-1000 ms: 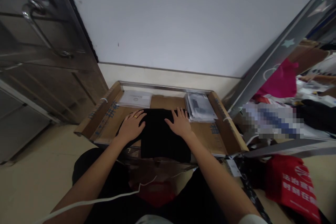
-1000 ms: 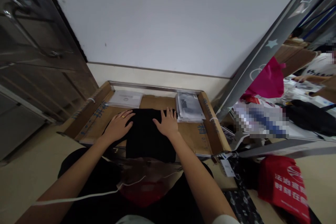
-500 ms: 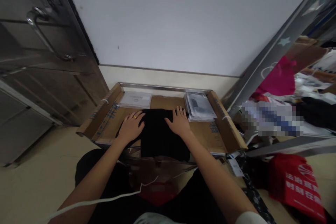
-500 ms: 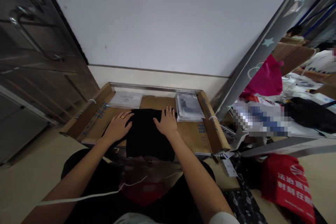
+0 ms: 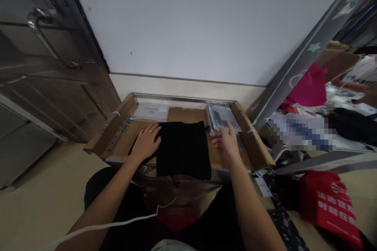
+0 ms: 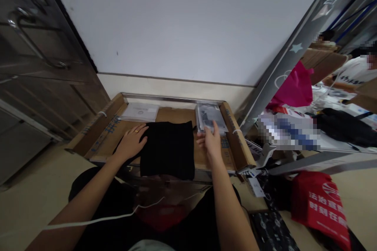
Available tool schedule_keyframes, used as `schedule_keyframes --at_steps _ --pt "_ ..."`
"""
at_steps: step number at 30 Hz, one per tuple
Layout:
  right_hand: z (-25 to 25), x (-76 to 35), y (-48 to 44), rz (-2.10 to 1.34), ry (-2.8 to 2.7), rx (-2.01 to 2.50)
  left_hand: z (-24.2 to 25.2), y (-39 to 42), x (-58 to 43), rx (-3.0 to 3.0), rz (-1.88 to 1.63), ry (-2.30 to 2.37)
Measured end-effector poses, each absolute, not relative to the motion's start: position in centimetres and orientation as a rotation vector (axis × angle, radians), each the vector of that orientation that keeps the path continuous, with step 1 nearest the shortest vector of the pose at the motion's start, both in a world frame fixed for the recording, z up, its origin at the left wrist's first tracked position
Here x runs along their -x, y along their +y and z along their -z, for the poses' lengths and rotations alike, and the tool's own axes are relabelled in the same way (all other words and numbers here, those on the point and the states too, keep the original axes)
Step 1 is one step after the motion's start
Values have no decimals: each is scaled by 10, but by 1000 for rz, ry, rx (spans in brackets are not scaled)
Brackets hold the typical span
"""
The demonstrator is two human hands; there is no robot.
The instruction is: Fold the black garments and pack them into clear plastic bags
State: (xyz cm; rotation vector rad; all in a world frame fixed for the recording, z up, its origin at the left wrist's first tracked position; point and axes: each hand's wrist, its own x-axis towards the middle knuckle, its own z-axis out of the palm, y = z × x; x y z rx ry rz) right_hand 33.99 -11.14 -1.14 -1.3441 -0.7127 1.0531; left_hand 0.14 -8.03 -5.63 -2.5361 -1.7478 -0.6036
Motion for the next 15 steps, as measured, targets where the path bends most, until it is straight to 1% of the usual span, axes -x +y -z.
schedule_keyframes --at_steps 3,5,11,15 --pt "7 -348 -107 -1208 -678 1264 57 -80 -1 2530 604 -1752" --pt "7 -349 -102 -1209 -611 1224 57 -80 -1 2529 597 -1749" --pt "19 -346 -80 -1073 -450 1130 56 -81 -1 2523 597 -1754" --pt "20 -341 -73 -905 -442 932 56 -80 0 2525 595 -1752"
